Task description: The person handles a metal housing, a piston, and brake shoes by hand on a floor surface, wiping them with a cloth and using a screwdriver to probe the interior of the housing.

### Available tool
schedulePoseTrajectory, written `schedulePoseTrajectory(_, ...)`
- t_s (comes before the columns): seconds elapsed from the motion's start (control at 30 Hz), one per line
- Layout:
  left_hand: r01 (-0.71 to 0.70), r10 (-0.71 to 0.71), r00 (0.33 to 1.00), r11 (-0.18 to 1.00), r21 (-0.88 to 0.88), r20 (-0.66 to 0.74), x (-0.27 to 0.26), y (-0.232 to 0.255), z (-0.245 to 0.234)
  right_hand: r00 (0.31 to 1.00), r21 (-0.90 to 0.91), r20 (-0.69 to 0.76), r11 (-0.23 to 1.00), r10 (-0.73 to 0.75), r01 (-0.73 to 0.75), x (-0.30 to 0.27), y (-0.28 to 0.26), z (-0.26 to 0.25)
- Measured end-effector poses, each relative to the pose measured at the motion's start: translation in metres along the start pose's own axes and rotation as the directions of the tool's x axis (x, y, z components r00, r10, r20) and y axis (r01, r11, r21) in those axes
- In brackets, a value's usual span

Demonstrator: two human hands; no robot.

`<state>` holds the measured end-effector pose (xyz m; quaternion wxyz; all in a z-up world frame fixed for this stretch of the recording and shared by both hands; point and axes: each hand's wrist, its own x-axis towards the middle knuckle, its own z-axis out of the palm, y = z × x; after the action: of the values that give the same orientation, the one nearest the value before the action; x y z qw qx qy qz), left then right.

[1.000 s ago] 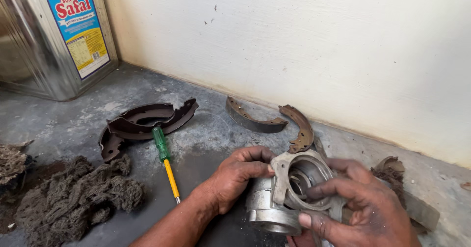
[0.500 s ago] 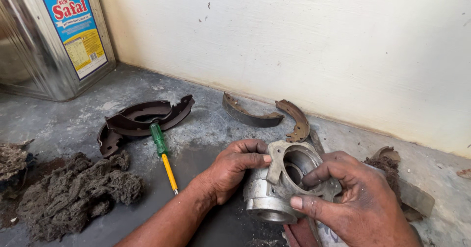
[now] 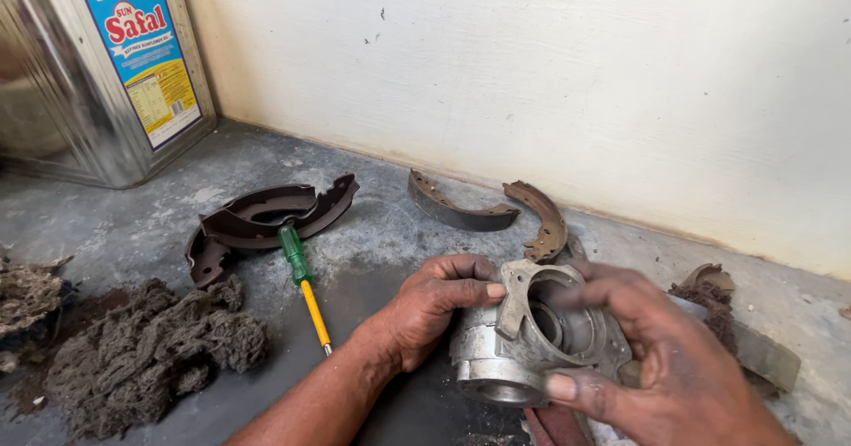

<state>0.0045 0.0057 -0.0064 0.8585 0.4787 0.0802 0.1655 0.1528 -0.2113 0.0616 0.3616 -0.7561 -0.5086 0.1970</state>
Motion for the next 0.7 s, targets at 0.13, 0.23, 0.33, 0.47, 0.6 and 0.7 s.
schedulePoseTrajectory(0.13,0.006,-0.006,1.000,1.000,-0.026,-0.002,-0.002,0.001,0.002,0.968,0.170,0.109,0.955,0.228,-0.244,0.004,-0.005,-0.011)
schedulePoseTrajectory(0.23,-0.029,0.030,0.999,0.999,-0.023,0.012,-0.002,0.000,0.003,0.986,-0.015,0.021,0.986,0.167,-0.167,0.005,-0.015,0.000)
schedulePoseTrajectory(0.33,-0.056,0.057,0.998,0.996,-0.072,0.018,-0.001,0.000,0.003,0.995,0.146,0.000,0.984,0.099,-0.098,0.013,-0.014,0.009)
schedulePoseTrajectory(0.47,-0.022,0.025,1.000,0.990,-0.138,0.015,-0.001,-0.001,0.001,0.993,0.090,-0.023,0.989,0.118,-0.116,0.016,-0.005,0.010)
schedulePoseTrajectory(0.6,-0.038,0.039,0.999,0.993,-0.114,0.012,-0.001,-0.003,0.000,0.989,0.401,0.070,0.905,0.127,-0.144,0.015,-0.006,0.012)
schedulePoseTrajectory(0.7,-0.048,0.053,0.998,0.993,-0.107,0.041,-0.002,-0.002,0.001,0.989,0.406,0.057,0.902,0.136,-0.147,0.014,-0.013,0.014)
